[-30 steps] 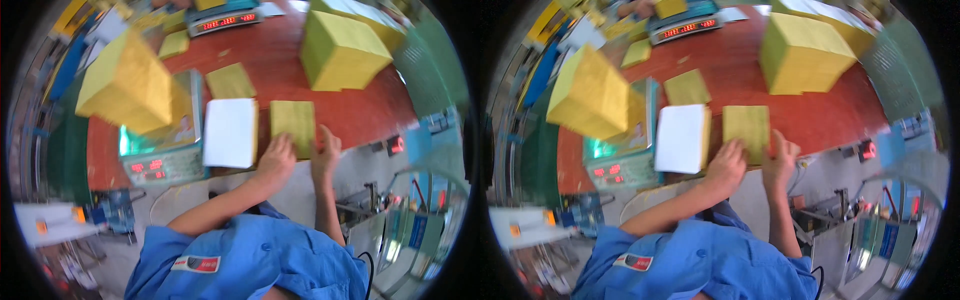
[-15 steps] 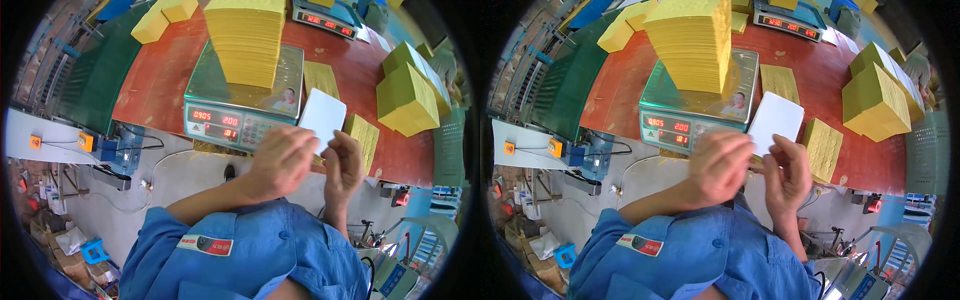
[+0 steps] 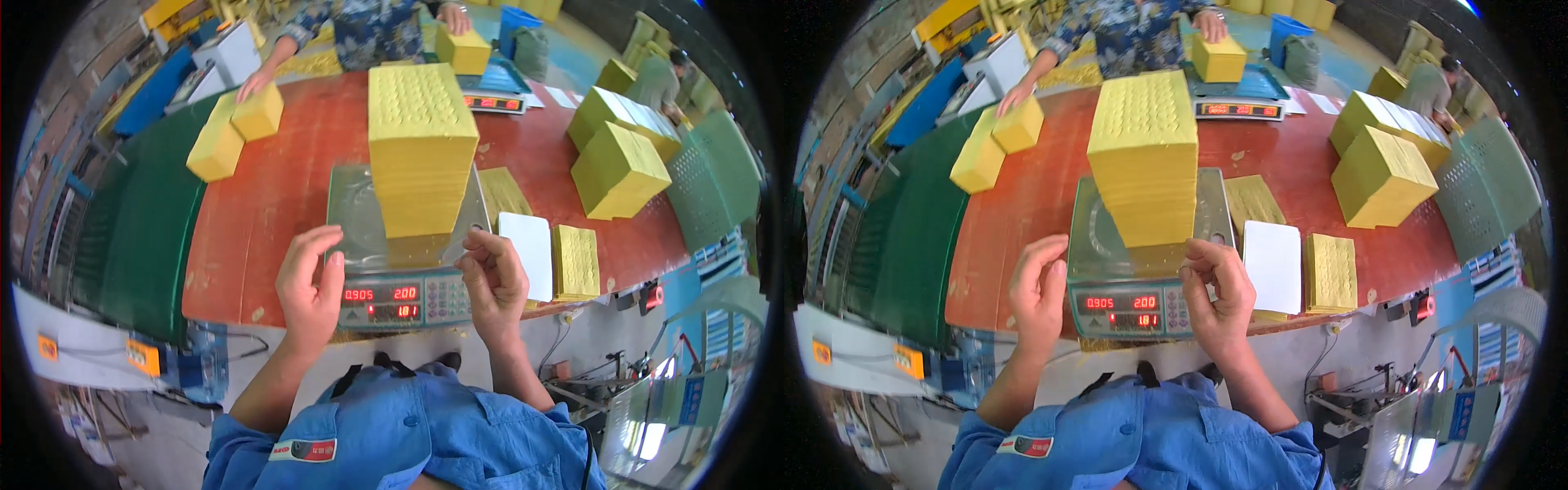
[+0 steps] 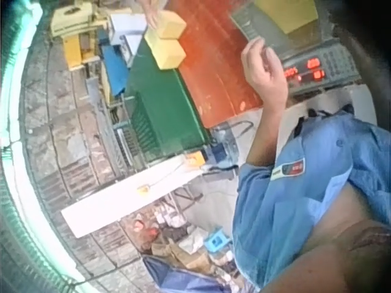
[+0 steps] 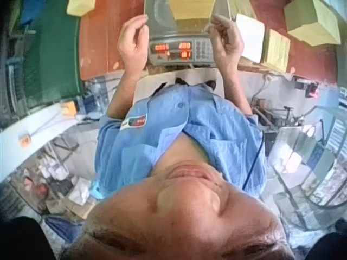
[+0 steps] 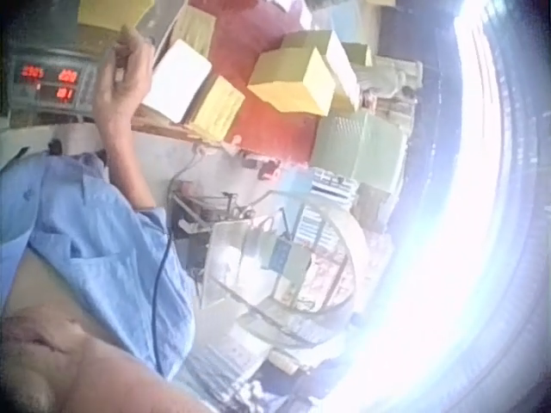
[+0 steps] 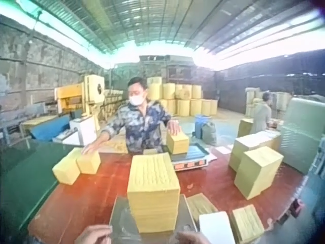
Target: Weighing and organizing stacks of yellow paper blocks in a paper mill environment.
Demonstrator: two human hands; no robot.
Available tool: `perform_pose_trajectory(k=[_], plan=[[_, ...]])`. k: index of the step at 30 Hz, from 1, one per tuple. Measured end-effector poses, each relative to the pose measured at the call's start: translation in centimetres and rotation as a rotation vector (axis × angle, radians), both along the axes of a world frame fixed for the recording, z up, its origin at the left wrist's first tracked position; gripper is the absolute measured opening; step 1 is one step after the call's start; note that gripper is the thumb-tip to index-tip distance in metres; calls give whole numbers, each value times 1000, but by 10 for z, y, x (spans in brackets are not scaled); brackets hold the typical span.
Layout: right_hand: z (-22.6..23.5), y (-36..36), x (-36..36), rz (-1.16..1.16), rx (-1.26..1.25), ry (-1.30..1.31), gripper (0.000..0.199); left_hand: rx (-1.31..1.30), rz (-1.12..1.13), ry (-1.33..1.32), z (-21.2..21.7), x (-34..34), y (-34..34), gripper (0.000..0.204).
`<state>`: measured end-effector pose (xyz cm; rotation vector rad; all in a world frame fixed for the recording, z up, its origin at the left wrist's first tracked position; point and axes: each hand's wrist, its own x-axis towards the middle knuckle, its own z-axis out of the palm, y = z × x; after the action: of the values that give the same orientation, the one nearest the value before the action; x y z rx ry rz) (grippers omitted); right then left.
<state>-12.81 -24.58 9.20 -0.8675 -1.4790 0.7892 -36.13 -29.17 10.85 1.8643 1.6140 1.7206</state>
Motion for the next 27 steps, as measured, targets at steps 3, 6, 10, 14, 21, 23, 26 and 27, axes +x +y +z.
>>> perform_pose_trajectory(k=[3, 6, 10, 14, 21, 23, 26, 27], plan=[[3, 11, -5, -81, -1, 9, 31, -188, -258, -375, 16, -13, 42, 34], [4, 40, -14, -61, -180, 179, 26, -360, -360, -812, 34, -26, 91, 54], [-33, 120, -19, -38, -278, 365, 32, -543, -549, -983, 53, -29, 148, 48], [-33, 181, -44, 31, -388, 479, 34, -627, -619, -927, 65, -17, 175, 57], [-52, 220, -56, 228, -495, 381, 50, -776, -495, -886, 78, -14, 172, 59], [-52, 207, -51, 225, -455, 292, 53, -814, -557, -873, 75, -19, 168, 59], [-55, 169, -46, 91, -430, 180, 53, -858, -565, -803, 84, -16, 144, 58], [-63, 161, -41, 80, -425, 114, 49, -880, -566, -761, 84, -16, 137, 57]])
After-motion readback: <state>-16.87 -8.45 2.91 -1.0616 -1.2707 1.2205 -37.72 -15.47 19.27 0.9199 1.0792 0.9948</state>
